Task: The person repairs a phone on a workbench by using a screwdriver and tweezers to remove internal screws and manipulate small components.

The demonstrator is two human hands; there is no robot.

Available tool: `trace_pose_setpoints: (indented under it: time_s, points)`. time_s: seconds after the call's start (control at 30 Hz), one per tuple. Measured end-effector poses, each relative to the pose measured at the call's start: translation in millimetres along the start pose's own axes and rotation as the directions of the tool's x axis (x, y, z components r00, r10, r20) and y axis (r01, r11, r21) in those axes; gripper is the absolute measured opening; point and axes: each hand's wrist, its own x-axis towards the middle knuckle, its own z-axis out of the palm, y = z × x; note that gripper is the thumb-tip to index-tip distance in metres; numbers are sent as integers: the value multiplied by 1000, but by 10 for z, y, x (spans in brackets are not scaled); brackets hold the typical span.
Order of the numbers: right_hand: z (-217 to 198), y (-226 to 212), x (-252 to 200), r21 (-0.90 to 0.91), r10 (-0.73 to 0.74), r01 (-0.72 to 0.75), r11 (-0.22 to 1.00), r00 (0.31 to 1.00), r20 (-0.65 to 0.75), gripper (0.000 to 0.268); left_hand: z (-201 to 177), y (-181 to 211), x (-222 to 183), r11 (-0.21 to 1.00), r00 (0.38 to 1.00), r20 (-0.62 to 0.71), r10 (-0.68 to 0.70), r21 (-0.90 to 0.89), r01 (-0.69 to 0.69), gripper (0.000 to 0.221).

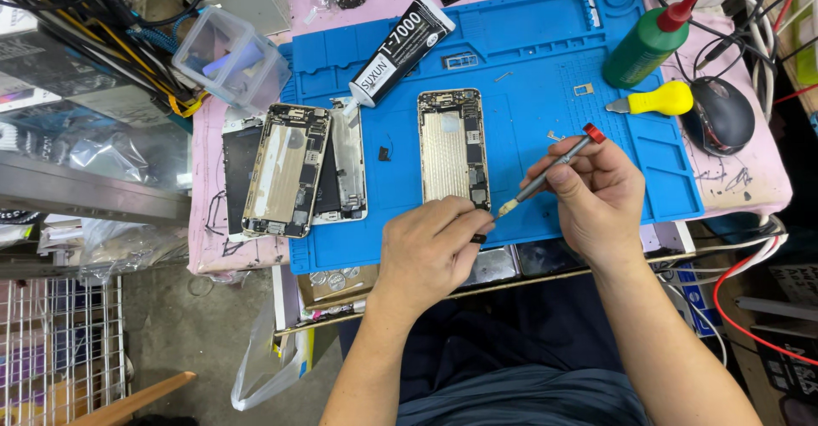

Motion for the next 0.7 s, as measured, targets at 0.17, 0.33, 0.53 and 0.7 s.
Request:
trace_pose_setpoints:
  time_s: [0.17,0.33,0.53,0.7]
  points:
    - [-7,7,-13,-23,-22,22,999,1000,3,24,53,39,-4,995,995,-40,-87,-60,84,15]
    - [-41,41,-68,-61,-93,97,993,994,65,25,77,85,-11,982,981,-59,-184,-61,181,13]
    - [-40,46,-85,-72,-90,95,993,993,76,27,47,108,-21,974,974,-40,-223,-57,220,11]
    - [-27,22,-53,9,-103,103,995,991,82,26,49,121,-4,963,964,-70,-256,-108,247,10]
